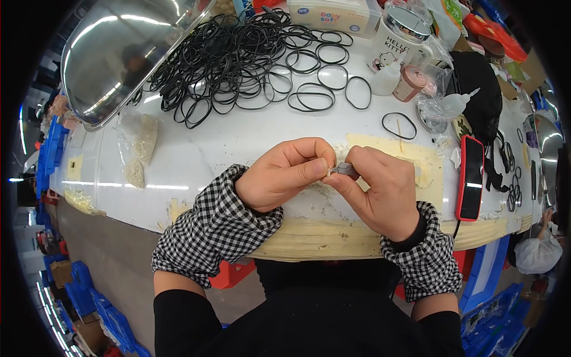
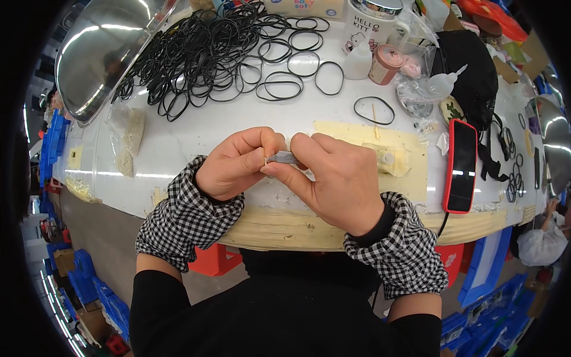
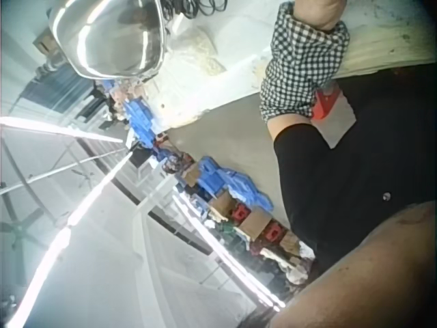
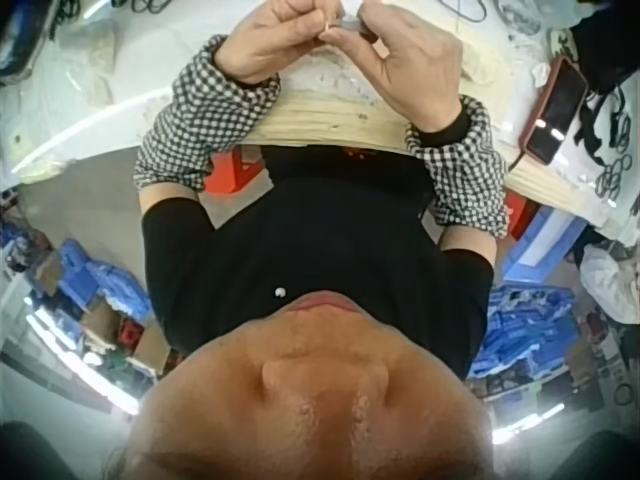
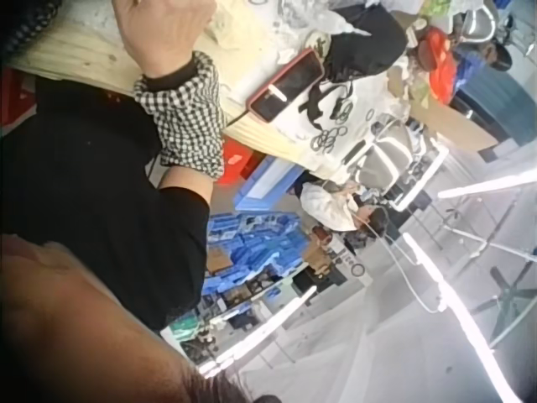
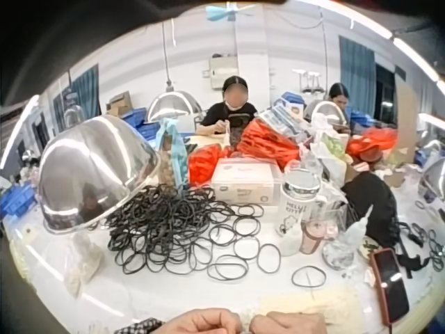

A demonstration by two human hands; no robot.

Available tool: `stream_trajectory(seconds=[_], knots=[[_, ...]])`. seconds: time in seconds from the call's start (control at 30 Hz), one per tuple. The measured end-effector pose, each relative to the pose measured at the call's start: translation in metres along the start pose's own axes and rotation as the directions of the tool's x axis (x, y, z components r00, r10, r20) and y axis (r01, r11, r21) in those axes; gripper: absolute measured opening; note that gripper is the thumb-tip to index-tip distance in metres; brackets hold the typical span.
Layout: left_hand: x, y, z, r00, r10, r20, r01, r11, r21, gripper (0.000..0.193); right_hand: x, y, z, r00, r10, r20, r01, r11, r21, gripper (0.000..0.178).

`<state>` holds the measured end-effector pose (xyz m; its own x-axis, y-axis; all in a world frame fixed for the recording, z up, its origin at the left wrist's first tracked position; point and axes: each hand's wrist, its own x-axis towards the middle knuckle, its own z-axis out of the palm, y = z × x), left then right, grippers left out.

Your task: Manually trimming or cleaning small components with a utility knife and placing them into plastic bags.

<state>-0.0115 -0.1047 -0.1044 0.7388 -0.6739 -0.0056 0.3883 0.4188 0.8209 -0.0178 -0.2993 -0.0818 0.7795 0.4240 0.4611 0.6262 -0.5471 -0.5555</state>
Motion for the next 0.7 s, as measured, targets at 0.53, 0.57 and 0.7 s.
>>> stream_trajectory(seconds=[0.53,0.57,0.7], knots=[[0.0009,-0.0083,-0.0001,0.998,0.058,-0.008,-0.058,0.996,-0.064,0.019,-0.0009,-0.0003,0.0009,1.000,-0.004,0.000,0.004,1.000,0.025,0.032],[0.0009,-0.0087,-0.0004,0.998,0.062,-0.006,-0.062,0.996,-0.066,0.018,-0.0010,-0.0017,-0.0004,1.000,0.011,0.021,-0.012,0.999,0.041,0.032],[0.0015,-0.0078,-0.0006,0.998,0.068,0.006,-0.067,0.996,-0.064,0.018,-0.0006,-0.0042,-0.0015,0.999,0.035,0.034,-0.038,0.995,0.091,0.032]])
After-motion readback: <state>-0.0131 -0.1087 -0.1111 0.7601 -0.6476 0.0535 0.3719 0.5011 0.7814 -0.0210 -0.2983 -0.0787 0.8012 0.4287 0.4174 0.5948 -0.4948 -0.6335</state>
